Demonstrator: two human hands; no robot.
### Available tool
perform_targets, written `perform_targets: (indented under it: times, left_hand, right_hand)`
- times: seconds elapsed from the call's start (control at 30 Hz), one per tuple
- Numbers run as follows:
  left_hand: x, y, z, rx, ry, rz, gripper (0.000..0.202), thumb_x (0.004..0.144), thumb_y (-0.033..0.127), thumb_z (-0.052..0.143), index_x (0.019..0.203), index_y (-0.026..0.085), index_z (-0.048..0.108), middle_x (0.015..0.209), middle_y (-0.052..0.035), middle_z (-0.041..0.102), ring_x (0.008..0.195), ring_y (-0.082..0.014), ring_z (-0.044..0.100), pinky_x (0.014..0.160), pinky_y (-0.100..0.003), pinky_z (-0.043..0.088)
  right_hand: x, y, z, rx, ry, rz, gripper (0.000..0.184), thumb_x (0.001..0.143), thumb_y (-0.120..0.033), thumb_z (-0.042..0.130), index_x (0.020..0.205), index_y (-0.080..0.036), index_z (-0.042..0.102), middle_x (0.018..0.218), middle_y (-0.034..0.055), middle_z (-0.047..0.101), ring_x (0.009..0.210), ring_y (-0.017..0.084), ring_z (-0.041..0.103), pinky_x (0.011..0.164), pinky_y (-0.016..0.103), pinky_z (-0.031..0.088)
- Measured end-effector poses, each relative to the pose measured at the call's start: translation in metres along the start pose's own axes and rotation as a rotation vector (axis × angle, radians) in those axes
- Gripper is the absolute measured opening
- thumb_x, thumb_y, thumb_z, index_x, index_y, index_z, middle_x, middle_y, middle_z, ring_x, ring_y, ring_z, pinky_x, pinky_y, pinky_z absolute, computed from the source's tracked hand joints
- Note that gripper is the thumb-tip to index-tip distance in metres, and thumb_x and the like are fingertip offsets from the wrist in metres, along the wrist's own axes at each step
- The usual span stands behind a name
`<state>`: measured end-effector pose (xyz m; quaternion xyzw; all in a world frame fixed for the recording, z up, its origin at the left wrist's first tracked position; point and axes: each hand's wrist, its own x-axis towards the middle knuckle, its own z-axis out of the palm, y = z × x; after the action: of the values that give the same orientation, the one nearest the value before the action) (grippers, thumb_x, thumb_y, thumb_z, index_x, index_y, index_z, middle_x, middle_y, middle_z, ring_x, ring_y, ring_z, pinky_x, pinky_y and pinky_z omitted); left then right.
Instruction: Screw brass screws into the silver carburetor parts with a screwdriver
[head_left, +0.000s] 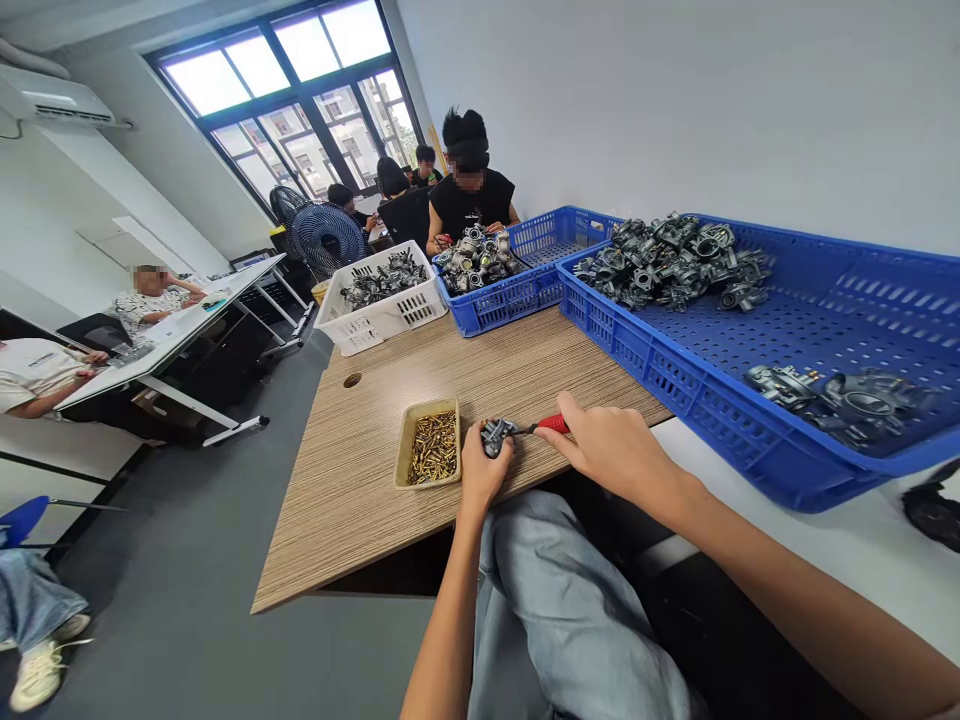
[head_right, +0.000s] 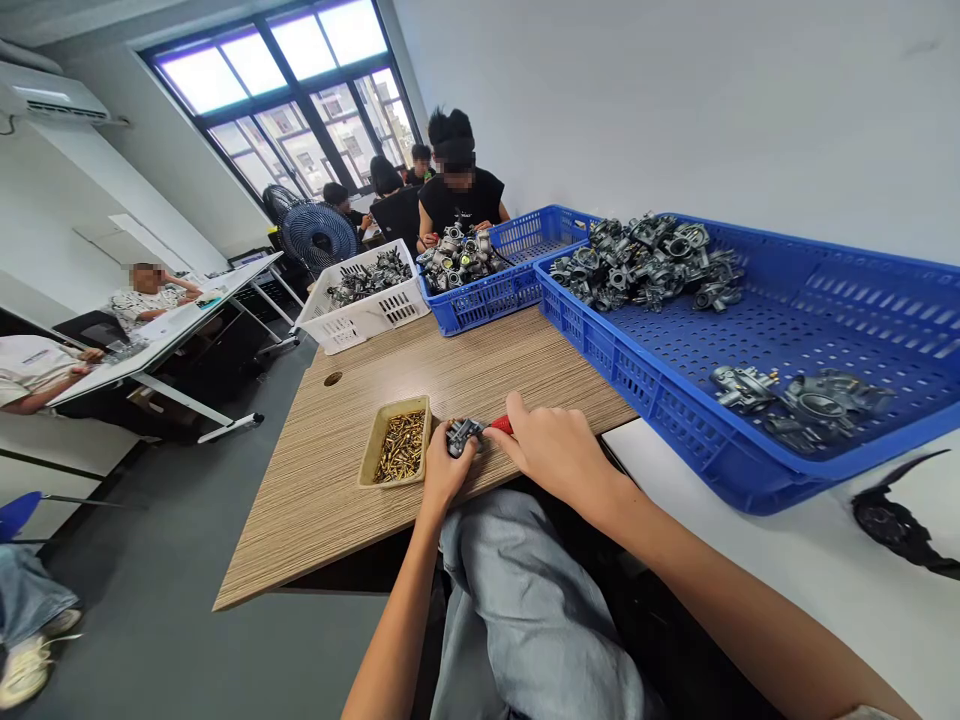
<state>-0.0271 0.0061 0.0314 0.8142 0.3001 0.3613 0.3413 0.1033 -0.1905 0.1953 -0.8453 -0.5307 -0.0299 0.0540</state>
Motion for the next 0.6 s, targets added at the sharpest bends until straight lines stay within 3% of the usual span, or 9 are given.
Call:
perform_targets:
  times: [0.13, 0.33, 0.6]
  left_hand:
    - [0.0, -0.002, 0.001, 0.005, 0.002, 0.01, 0.035, 0.091, 0.036, 0.07, 0.122, 0.02, 0.063, 0.123, -0.0122, 0.073, 0.114, -0.0261, 0.07, 0.101, -0.041, 0.054]
    - [0.001, -0.004, 0.002, 0.026, 0.017, -0.001, 0.036, 0.089, 0.034, 0.072, 0.121, 0.019, 0.063, 0.119, -0.0123, 0.073, 0.11, -0.0265, 0.07, 0.101, -0.042, 0.054]
    - [0.001, -0.003, 0.002, 0.016, 0.021, 0.009, 0.034, 0.089, 0.034, 0.072, 0.12, 0.02, 0.064, 0.117, -0.011, 0.073, 0.11, -0.0256, 0.07, 0.1, -0.041, 0.055]
  right_hand:
    - [0.0, 0.002, 0.0, 0.022, -0.009, -0.002, 0.044, 0.114, -0.057, 0.034, 0.12, -0.017, 0.052, 0.087, 0.0152, 0.077, 0.085, 0.033, 0.079, 0.063, 0.031, 0.04]
    - [-0.004, 0.01, -0.001, 0.256, -0.003, -0.196, 0.018, 0.112, -0.037, 0.048, 0.122, -0.022, 0.046, 0.102, 0.0067, 0.078, 0.09, 0.026, 0.077, 0.065, 0.029, 0.035]
    - [-0.008, 0.016, -0.005, 0.303, -0.05, -0.263, 0.016, 0.108, -0.02, 0.039, 0.123, -0.021, 0.045, 0.11, 0.0093, 0.076, 0.093, 0.026, 0.075, 0.068, 0.032, 0.038]
